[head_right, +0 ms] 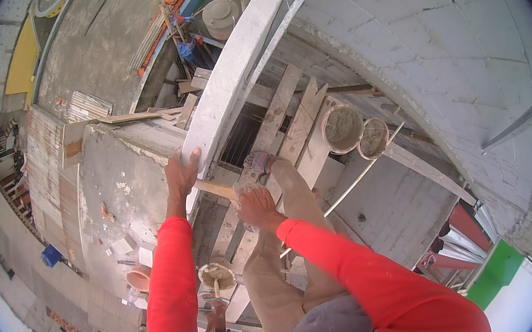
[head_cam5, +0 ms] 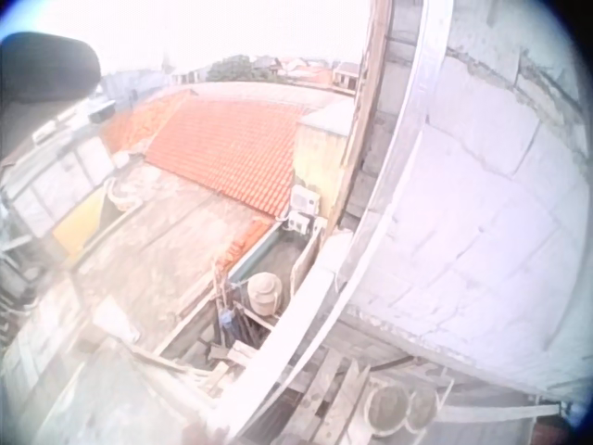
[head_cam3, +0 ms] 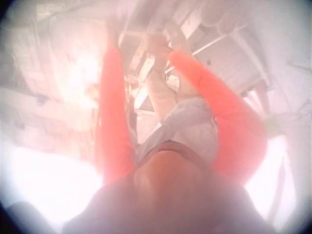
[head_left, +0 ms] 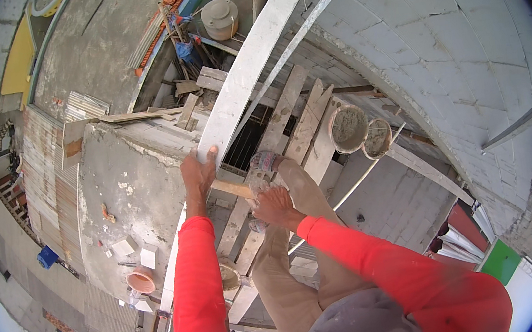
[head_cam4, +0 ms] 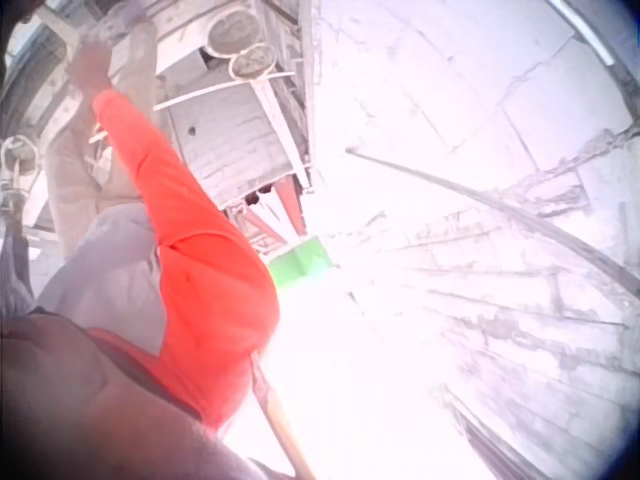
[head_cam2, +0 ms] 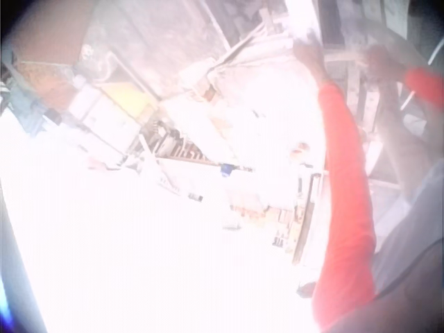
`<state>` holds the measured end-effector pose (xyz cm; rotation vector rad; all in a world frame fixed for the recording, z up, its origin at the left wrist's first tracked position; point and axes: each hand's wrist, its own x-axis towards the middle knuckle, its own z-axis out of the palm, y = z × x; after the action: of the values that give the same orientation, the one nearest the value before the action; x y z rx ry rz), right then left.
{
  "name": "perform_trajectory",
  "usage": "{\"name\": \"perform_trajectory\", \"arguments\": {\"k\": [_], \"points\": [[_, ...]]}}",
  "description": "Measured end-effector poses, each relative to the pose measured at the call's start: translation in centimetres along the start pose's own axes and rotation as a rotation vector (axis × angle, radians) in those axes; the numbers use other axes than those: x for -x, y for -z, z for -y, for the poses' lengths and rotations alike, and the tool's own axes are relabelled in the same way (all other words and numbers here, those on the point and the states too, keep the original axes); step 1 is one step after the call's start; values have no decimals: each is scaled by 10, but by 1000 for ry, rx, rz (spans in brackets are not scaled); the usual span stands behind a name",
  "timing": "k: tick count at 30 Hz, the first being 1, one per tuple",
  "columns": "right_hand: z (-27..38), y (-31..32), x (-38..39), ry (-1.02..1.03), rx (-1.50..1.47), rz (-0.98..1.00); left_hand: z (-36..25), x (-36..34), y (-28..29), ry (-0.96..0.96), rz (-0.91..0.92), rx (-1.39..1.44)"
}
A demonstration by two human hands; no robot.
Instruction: The person applies mortar to white rectangular tiles using a trowel and places them onto a wall on a rooftop. They adjust the tiles and continue the process with additional tiles.
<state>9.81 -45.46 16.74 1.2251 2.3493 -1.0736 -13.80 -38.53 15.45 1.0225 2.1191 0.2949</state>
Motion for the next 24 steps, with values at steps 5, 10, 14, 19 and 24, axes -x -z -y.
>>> {"name": "perform_trajectory", "arguments": {"k": [5, 10, 14, 19, 24], "points": [[9, -1, 4, -60, -43, 69, -2, 2, 1, 2, -20, 3], [9, 9, 1, 37, 25, 184, -3, 2, 1, -1, -14, 40], [10, 16, -1, -97, -83, 60, -1, 1, 0, -20, -12, 97], [4, 24, -7, 51, 66, 150, 3, -1, -3, -11, -15, 61], [5, 32, 3, -161, -118, 110, 4, -1, -4, 56, -7, 27]]}}
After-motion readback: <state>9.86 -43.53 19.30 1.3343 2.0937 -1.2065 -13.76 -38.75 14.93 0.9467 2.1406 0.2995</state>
